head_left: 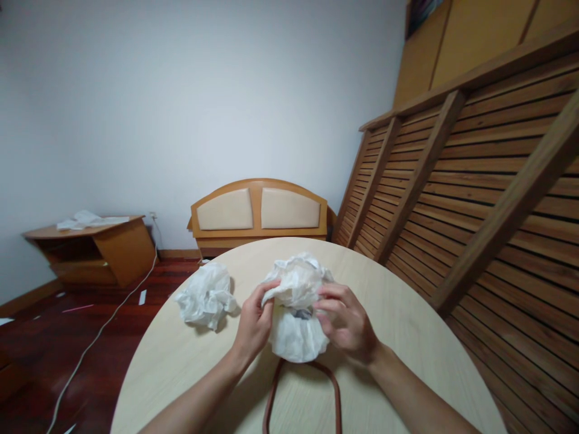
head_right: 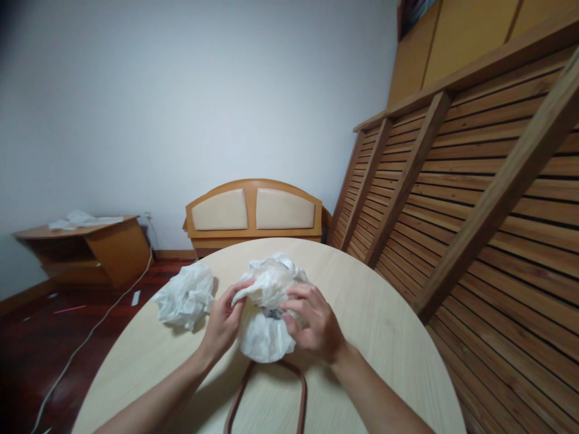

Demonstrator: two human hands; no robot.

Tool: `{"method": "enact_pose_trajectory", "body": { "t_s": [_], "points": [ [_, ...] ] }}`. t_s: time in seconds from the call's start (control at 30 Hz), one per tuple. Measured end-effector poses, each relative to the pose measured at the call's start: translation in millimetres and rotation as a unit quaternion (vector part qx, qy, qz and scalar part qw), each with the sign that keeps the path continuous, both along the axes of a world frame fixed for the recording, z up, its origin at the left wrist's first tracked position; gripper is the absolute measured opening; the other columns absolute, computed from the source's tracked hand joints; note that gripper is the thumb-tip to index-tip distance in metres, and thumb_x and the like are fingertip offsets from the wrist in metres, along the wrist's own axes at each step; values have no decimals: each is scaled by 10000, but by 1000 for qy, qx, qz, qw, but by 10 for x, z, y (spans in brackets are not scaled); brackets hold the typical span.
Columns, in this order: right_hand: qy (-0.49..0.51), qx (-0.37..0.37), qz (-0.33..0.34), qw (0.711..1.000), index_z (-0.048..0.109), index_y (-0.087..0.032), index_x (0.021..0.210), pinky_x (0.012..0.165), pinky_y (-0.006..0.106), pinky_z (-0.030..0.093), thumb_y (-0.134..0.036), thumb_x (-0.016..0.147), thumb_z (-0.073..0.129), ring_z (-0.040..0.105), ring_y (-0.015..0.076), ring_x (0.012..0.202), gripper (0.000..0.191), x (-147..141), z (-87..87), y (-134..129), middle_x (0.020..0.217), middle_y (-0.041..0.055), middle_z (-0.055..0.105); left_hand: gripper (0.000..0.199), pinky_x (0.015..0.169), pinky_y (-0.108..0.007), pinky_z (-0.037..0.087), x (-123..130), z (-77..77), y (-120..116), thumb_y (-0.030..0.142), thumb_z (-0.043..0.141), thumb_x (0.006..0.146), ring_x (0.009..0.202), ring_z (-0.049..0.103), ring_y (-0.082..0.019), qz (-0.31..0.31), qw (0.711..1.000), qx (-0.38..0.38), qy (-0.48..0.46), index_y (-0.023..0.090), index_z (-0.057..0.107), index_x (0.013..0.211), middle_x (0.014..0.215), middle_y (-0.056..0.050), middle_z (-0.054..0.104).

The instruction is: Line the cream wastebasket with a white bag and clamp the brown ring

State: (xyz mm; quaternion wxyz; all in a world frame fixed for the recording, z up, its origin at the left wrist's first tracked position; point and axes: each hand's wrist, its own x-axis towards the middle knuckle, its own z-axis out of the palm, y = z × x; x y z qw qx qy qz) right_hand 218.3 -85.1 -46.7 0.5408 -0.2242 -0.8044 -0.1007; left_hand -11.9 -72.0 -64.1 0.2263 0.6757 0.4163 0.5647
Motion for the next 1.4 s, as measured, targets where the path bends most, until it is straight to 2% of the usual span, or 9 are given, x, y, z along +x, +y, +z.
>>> {"method": "enact_pose_trajectory", "body": {
  "t_s": [0.13, 0.3, 0.5, 0.73, 0.87, 0.97, 1.07, 1.23, 1.4],
  "points": [
    [35, -92, -43, 994, 573, -246, 1319, 1017, 472, 529, -249, 943, 597, 594, 267, 1221, 377, 36, -35, 64, 1298, 126, 621, 335, 1124, -420, 436, 36, -62, -4, 144, 490, 860, 1227, 628, -229, -29, 999, 30, 24, 216, 678, 1127, 1251, -69, 711],
    [-2, -205, -11, 979, 623, -246, 1261, 1076, 465, 485, -323, 1018, 477, 598, 244, 1239, 294, 66, -107, 162, 1276, 96, 670, 381, 1120, -429, 446, 43, -90, -19, 112, 481, 848, 1239, 628, -226, -45, 996, 44, 57, 225, 669, 1159, 1282, -67, 703],
    [78, -357, -27, 930, 609, -225, 1281, 1091, 474, 469, -457, 1035, 410, 607, 239, 1251, 393, 114, -305, 368, 1327, 111, 655, 366, 1112, -456, 448, 0, -76, -5, 139, 478, 863, 1238, 625, -239, -34, 995, 41, 84, 230, 655, 1170, 1283, -81, 701],
    [69, -398, -46, 914, 672, -215, 1240, 1081, 521, 469, -521, 1003, 426, 644, 268, 1211, 458, 233, -527, 559, 1281, 126, 700, 229, 1183, -545, 329, 1, -60, -37, 189, 569, 857, 1463, 397, -301, -82, 990, 52, 105, 206, 603, 1082, 1451, -140, 577],
    [116, -381, -72, 914, 685, -207, 1204, 1073, 515, 476, -540, 1001, 436, 657, 271, 1183, 463, 248, -465, 539, 1243, 128, 716, 178, 1170, -515, 344, 65, -47, -74, 246, 586, 867, 1458, 407, -301, -109, 990, -10, 87, 216, 527, 1032, 1487, -165, 534],
    [133, -390, -6, 911, 651, -230, 1264, 1097, 471, 470, -542, 1031, 371, 631, 240, 1235, 479, 197, -356, 459, 1309, 110, 686, 187, 1135, -485, 387, 96, -53, -79, 301, 575, 897, 1415, 467, -290, -129, 989, -34, 66, 222, 485, 1041, 1498, -185, 515],
    [120, -387, 26, 914, 645, -225, 1290, 1154, 481, 413, -546, 1031, 384, 580, 242, 1308, 488, 137, -299, 378, 1381, 118, 642, 373, 1129, -490, 394, 51, -83, -43, 468, 576, 923, 1415, 463, -310, -158, 985, -26, 58, 201, 483, 1166, 1531, -219, 459],
    [127, -405, 35, 905, 611, -230, 1348, 1162, 496, 400, -540, 1030, 403, 570, 240, 1320, 490, 129, -345, 373, 1411, 118, 622, 976, 1231, -553, 225, -144, -172, 114, 828, 533, 782, 1510, 286, -365, -228, 970, -11, 79, 167, 399, 1487, 1616, -200, 326],
    [152, -434, 48, 887, 631, -256, 1318, 1155, 491, 405, -574, 1014, 419, 580, 226, 1310, 489, 195, -514, 525, 1363, 92, 662, 763, 1212, -482, 320, -219, -261, 285, 737, 250, 953, 1466, 399, -280, -163, 976, -145, 9, 205, 559, 1404, 1553, -127, 465]
  ]
}}
